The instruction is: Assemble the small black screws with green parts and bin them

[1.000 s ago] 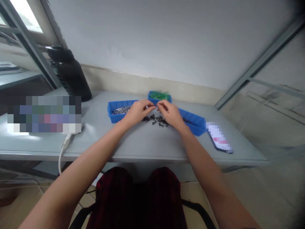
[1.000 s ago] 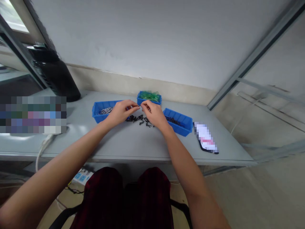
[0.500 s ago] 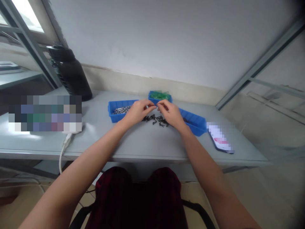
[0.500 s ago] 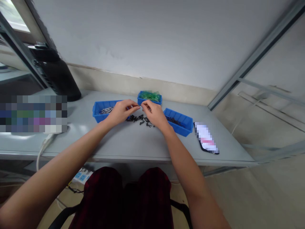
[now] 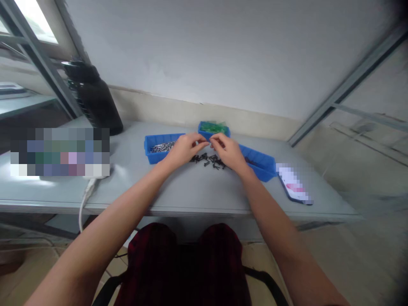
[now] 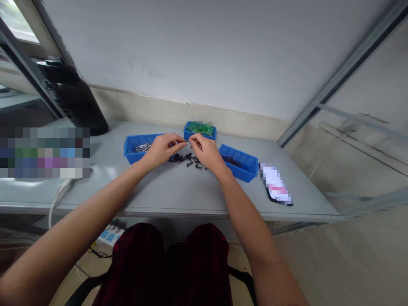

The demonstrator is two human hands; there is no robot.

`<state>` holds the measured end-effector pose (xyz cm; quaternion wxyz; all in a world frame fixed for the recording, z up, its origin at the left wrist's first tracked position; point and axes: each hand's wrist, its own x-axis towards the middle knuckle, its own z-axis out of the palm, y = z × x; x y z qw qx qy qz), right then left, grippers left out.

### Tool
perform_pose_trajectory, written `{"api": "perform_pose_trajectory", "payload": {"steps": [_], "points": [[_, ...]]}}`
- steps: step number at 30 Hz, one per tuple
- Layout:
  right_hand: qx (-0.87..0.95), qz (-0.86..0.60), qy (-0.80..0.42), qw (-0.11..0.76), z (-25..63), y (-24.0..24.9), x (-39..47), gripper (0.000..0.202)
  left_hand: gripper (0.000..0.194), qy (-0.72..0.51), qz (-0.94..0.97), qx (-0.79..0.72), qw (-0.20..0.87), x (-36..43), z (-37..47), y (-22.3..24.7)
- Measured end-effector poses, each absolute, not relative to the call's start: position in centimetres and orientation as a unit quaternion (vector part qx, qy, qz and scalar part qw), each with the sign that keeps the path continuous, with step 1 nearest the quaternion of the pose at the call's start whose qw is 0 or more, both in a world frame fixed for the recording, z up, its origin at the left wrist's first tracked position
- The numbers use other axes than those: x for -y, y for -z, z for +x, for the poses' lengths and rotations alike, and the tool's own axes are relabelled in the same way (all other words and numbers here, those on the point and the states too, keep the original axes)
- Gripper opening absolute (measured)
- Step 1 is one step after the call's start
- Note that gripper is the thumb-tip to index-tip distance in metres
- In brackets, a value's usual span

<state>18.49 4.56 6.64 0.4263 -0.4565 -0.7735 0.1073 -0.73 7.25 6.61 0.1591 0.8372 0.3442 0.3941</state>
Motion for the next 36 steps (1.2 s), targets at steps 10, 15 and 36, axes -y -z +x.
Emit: {"api": "perform_pose_trajectory", "payload": {"steps": [10, 15, 36], "points": [[0.774, -0.456, -0.104, 0.426, 18.49, -6.67, -4.55, 0.024, 0.018, -0.394, 0.838, -0.344, 0.158, -7.15, -0.69, -6.73], [0.773, -0.460, -0.107, 0.423, 18.51, -6.70, -4.50, 0.024, 0.018, -0.394, 0.839, -0.342, 0.157, -7.25, -0.71, -6.65], [0.777, -0.463, -0.109, 0.412, 18.68, -6.67, -4.61, 0.023, 0.022, -0.408, 0.835, -0.342, 0.144, -7.47, -0.83, -6.53]]}}
